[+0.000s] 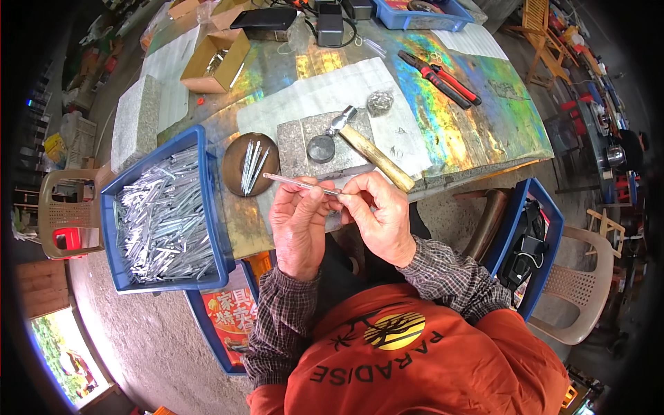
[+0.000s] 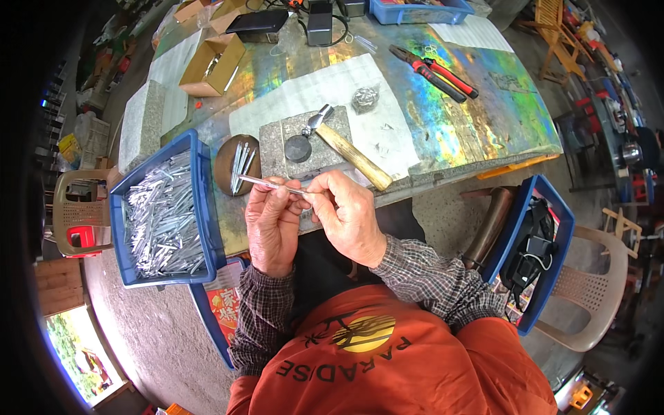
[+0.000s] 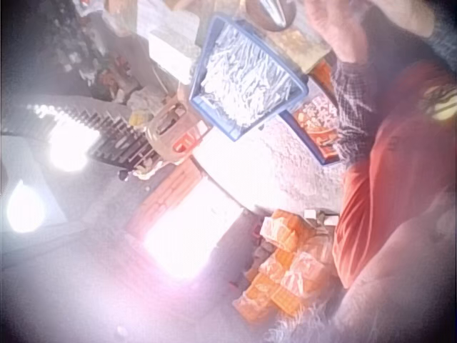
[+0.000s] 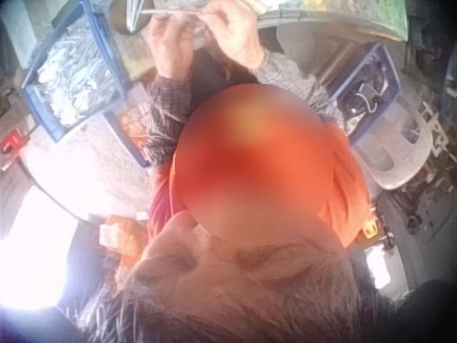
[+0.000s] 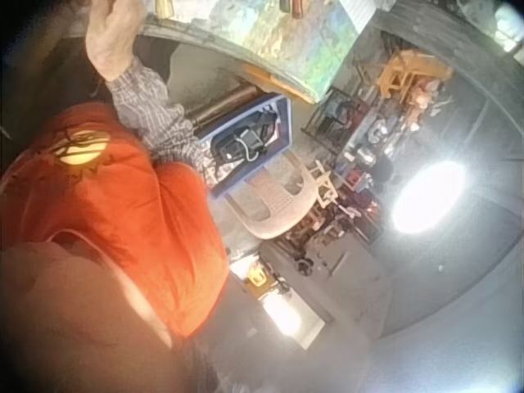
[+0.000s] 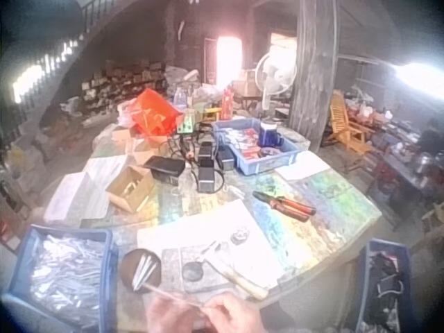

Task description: The person retrieves metal pins from a container, attaches small metal tips onto their ends, hammers them on a metal block, and sets the assembled pins onto a dish.

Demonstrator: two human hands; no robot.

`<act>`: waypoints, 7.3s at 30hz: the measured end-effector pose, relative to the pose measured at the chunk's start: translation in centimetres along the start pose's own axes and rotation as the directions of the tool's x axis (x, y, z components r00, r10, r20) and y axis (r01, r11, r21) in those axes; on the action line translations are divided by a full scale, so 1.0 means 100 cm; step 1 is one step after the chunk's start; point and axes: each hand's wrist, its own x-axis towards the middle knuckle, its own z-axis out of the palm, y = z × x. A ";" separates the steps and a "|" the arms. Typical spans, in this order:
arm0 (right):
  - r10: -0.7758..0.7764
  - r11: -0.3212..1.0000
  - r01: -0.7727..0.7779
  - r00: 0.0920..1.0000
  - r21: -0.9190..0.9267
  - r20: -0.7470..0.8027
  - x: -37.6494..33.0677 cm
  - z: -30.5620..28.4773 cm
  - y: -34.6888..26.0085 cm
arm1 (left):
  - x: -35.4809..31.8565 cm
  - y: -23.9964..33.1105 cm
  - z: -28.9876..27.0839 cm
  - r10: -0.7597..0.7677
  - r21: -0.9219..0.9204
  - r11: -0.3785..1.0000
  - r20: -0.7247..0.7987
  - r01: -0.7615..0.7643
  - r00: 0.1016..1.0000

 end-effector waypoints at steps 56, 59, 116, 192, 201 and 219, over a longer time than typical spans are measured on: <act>0.085 0.996 -0.085 0.996 0.028 0.000 0.003 0.001 0.013 | 0.007 -0.002 -0.008 0.043 0.093 0.995 0.023 -0.045 0.999; 0.056 0.998 -0.056 0.998 -0.012 -0.001 0.005 -0.002 0.012 | 0.015 0.006 -0.006 0.037 0.130 0.991 0.058 -0.045 0.998; -0.667 0.528 0.679 0.704 -0.511 0.245 0.045 0.000 0.028 | 0.058 -0.002 -0.005 0.490 0.831 0.130 0.420 -0.541 0.764; -0.245 0.760 0.303 0.953 -0.575 0.179 0.025 -0.061 -0.041 | 0.048 0.005 0.001 0.471 0.701 0.589 0.107 -0.402 0.876; -0.330 0.542 0.250 0.941 -0.802 0.070 0.022 -0.058 0.006 | 0.042 0.028 -0.007 0.286 0.467 0.855 -0.063 -0.225 0.956; -0.384 0.565 0.570 0.822 -0.597 0.421 0.017 -0.021 -0.021 | -0.012 0.010 -0.004 0.158 0.676 0.720 0.062 -0.158 0.985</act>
